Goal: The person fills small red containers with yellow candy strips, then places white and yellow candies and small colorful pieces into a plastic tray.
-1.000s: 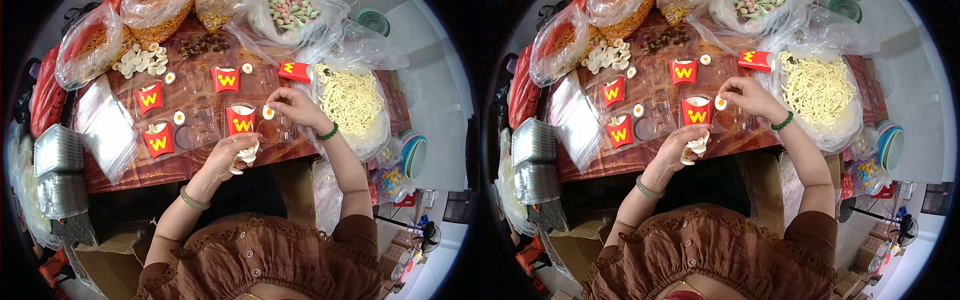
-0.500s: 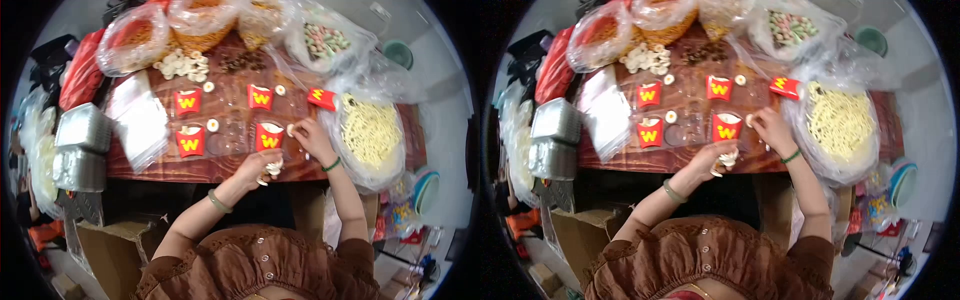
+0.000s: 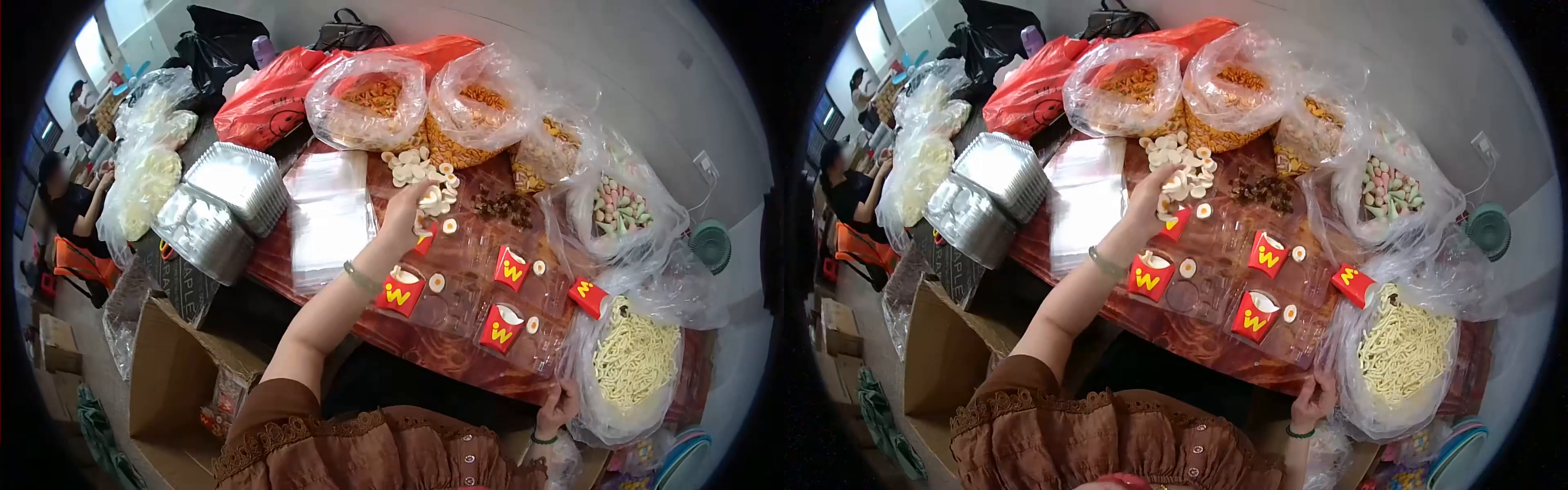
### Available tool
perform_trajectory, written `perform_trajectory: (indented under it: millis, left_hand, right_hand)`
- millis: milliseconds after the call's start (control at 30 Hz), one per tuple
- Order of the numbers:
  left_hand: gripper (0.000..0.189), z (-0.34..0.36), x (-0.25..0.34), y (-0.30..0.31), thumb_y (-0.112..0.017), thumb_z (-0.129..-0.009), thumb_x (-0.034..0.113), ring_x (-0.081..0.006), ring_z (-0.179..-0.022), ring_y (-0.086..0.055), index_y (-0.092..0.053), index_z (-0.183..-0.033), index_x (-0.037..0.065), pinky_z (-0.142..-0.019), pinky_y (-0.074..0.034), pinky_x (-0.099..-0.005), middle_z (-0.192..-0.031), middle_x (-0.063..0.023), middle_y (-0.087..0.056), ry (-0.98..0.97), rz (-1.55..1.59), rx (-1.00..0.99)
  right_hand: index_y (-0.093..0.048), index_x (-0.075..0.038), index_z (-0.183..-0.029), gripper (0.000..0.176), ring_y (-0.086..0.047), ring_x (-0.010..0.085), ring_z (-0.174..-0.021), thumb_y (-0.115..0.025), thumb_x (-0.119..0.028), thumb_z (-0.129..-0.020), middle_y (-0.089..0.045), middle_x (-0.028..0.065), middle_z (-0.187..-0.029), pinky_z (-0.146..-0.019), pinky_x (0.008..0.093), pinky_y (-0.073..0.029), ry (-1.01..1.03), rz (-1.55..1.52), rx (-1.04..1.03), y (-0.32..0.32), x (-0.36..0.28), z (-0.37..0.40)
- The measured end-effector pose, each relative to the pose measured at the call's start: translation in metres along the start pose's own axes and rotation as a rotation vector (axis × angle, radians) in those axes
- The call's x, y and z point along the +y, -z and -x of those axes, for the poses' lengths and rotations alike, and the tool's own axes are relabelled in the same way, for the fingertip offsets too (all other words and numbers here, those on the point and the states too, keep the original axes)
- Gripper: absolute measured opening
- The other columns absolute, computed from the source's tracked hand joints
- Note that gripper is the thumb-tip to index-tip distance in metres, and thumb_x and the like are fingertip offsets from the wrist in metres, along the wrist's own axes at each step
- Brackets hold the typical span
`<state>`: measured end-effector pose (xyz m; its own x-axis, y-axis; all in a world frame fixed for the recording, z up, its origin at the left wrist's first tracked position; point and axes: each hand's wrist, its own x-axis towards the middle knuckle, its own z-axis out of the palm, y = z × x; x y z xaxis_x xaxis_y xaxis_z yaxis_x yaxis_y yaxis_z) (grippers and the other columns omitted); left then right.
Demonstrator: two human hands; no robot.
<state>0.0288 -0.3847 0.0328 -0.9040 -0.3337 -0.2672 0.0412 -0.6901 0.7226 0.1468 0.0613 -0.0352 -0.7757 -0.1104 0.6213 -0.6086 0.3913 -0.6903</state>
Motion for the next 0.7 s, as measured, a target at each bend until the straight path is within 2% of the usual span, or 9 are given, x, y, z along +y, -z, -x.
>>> perform_trajectory:
  millis: [33, 133, 167, 300, 400, 467, 567, 667, 700]
  left_hand:
    - [0.027, -0.017, 0.008, -0.002, -0.057, -0.089, 0.032, -0.0161, -0.068, -0.064, -0.061, -0.099, 0.007, -0.047, -0.047, -0.0253, -0.085, -0.0033, -0.063, -0.171, -0.227, 0.112]
    - [0.029, -0.08, 0.002, 0.021, -0.065, -0.08, 0.028, -0.0246, -0.072, -0.064, -0.067, -0.097, 0.005, -0.063, -0.05, -0.0383, -0.078, -0.0132, -0.066, -0.693, -1.076, 0.235]
    - [0.025, -0.088, -0.002, 0.025, -0.066, -0.077, 0.028, -0.0307, -0.072, -0.063, -0.069, -0.091, 0.007, -0.067, -0.049, -0.0402, -0.075, -0.0179, -0.065, -0.749, -1.179, 0.2]
    - [0.018, -0.093, -0.004, 0.03, -0.065, -0.075, 0.022, -0.0316, -0.078, -0.062, -0.069, -0.087, 0.009, -0.066, -0.048, -0.0421, -0.079, -0.0144, -0.064, -1.031, -1.576, 0.156]
    - [0.014, -0.108, 0.01, 0.029, -0.064, -0.075, 0.019, -0.0322, -0.079, -0.061, -0.068, -0.083, 0.008, -0.067, -0.048, -0.0429, -0.081, -0.0141, -0.064, -1.138, -1.471, 0.121]
    - [0.01, -0.134, 0.02, 0.028, -0.061, -0.075, 0.014, -0.033, -0.08, -0.062, -0.068, -0.08, 0.009, -0.067, -0.049, -0.0425, -0.08, -0.0145, -0.064, -0.989, -1.406, 0.157]
    - [0.014, -0.167, 0.039, 0.018, -0.061, -0.076, 0.011, -0.0317, -0.078, -0.064, -0.069, -0.086, 0.006, -0.066, -0.052, -0.0388, -0.08, -0.0156, -0.066, -0.76, -1.856, 0.258]
    - [0.012, -0.193, 0.03, 0.005, -0.061, -0.075, 0.01, -0.0287, -0.076, -0.067, -0.069, -0.081, 0.003, -0.064, -0.054, -0.0373, -0.083, -0.0159, -0.067, -0.587, -2.119, 0.376]
    - [0.011, -0.188, 0.034, -0.003, -0.063, -0.075, 0.01, -0.0264, -0.079, -0.068, -0.07, -0.081, 0.004, -0.063, -0.054, -0.0341, -0.084, -0.0162, -0.068, -0.55, -2.114, 0.309]
  right_hand:
    - [-0.056, 0.004, -0.098, 0.012, -0.05, 0.0133, -0.074, -0.052, -0.002, -0.088, -0.054, 0.0063, -0.09, -0.068, 0.0236, -0.043, -0.043, 0.064, 0.033, 0.002, 0.008, 0.006]
    - [-0.056, 0.004, -0.099, 0.013, -0.049, 0.0124, -0.072, -0.051, -0.004, -0.089, -0.054, 0.0055, -0.089, -0.065, 0.0227, -0.042, -0.118, -0.001, 0.036, -0.001, 0.01, 0.014]
    - [-0.056, 0.004, -0.101, 0.015, -0.049, 0.0117, -0.071, -0.051, -0.005, -0.09, -0.054, 0.0056, -0.086, -0.064, 0.0226, -0.042, -0.176, -0.03, 0.024, -0.001, 0.012, 0.017]
    - [-0.055, 0.003, -0.103, 0.017, -0.049, 0.0115, -0.069, -0.05, -0.006, -0.09, -0.054, 0.0058, -0.084, -0.063, 0.0228, -0.042, -0.225, -0.063, 0.042, -0.009, 0.022, 0.022]
    - [-0.054, 0.003, -0.105, 0.018, -0.049, 0.0119, -0.069, -0.049, -0.008, -0.09, -0.055, 0.0062, -0.083, -0.063, 0.0231, -0.042, -0.289, -0.044, 0.05, -0.011, 0.015, 0.018]
    - [-0.053, 0.002, -0.105, 0.018, -0.048, 0.0118, -0.068, -0.049, -0.008, -0.091, -0.055, 0.0064, -0.083, -0.063, 0.0229, -0.042, -0.312, -0.065, 0.017, -0.012, 0.013, 0.013]
    - [-0.053, 0.002, -0.105, 0.018, -0.049, 0.0116, -0.069, -0.049, -0.009, -0.091, -0.055, 0.0062, -0.083, -0.062, 0.0228, -0.042, -0.312, 0.007, 0.02, -0.011, 0.024, 0.022]
    - [-0.053, 0.001, -0.105, 0.018, -0.049, 0.0114, -0.068, -0.05, -0.01, -0.091, -0.055, 0.0058, -0.084, -0.062, 0.0225, -0.042, -0.334, 0.029, -0.005, -0.009, 0.026, 0.023]
    - [-0.053, 0.001, -0.105, 0.018, -0.049, 0.0114, -0.068, -0.05, -0.01, -0.091, -0.055, 0.0058, -0.084, -0.062, 0.0225, -0.042, -0.331, 0.029, -0.003, -0.01, 0.026, 0.022]
